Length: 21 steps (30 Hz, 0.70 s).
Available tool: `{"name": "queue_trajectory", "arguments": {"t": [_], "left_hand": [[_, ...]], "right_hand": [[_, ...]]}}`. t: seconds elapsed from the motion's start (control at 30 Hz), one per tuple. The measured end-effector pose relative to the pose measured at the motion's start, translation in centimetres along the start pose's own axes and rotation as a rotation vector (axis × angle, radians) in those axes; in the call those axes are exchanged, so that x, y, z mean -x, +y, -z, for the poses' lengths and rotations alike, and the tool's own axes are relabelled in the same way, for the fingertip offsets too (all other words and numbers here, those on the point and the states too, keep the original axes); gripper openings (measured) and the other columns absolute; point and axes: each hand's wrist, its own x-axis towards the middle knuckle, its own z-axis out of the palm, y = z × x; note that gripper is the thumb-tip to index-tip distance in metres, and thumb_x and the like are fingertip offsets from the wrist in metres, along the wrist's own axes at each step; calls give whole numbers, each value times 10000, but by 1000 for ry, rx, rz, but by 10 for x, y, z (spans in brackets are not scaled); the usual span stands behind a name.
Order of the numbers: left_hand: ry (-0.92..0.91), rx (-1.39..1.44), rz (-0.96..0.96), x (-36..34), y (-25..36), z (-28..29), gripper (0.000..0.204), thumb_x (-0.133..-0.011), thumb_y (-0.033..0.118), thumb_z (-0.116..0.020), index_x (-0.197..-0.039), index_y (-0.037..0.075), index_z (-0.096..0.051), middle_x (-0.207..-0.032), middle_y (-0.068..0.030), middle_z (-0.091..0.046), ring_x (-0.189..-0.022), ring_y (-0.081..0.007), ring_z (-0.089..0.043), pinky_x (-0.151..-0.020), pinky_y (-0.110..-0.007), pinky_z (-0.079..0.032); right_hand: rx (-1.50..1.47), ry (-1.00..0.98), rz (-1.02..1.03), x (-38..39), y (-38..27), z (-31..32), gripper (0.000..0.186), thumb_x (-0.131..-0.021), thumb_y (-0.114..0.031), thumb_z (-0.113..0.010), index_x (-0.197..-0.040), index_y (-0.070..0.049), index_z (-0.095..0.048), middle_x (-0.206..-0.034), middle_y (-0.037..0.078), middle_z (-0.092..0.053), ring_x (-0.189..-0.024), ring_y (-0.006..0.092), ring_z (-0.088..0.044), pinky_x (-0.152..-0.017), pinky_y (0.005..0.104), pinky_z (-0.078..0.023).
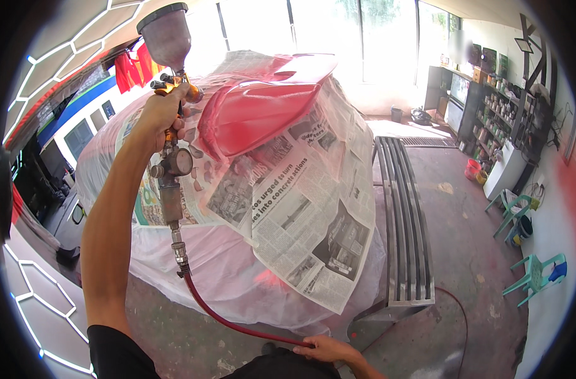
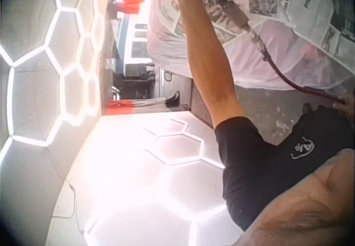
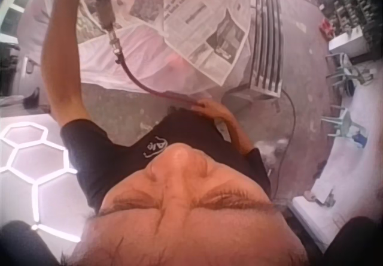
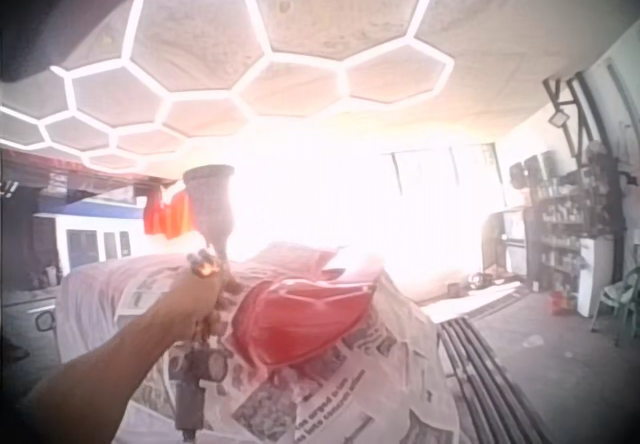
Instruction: The person uses a spray gun to apply red paint to a vehicle part that is masked with newspaper and plastic sheeting. They move the spray gun in steady, sweeping motions across the surface to ensure even coverage.
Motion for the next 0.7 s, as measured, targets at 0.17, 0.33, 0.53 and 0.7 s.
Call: {"name": "queue_trajectory", "arguments": {"t": [0.17,0.33,0.53,0.7], "left_hand": [[-105,16,-1,15,2,-14,413,-1051,394,-638,-1085,-17,-607,-826,-58,-558,-496,-101,-462,-412,-308,-471],[-224,29,-27,30,6,-35,379,-1032,431,-663,-1000,67,-562,-762,-3,-552,-460,-55,-454,-406,-281,-469],[-280,42,-39,50,15,-68,394,-1043,445,-639,-1076,57,-579,-817,-10,-550,-481,-41,-446,-425,-275,-480],[-357,28,-35,64,24,-89,421,-1044,446,-635,-1153,43,-580,-866,-26,-550,-500,-39,-452,-434,-269,-489]], "right_hand": [[28,-39,-40,9,-11,2,563,-1004,-642,-620,-989,-86,-704,-795,0,-633,-723,127,-585,-651,314,-476],[21,-51,-68,12,3,-1,588,-1007,-651,-607,-1007,-72,-709,-817,13,-644,-772,143,-590,-716,335,-478],[-15,-18,-21,20,18,-4,553,-1013,-622,-622,-991,-74,-691,-799,3,-620,-736,128,-575,-662,324,-461],[-77,12,-33,27,19,-7,488,-1025,-569,-647,-928,-90,-666,-753,-19,-577,-662,92,-539,-580,287,-427]]}}
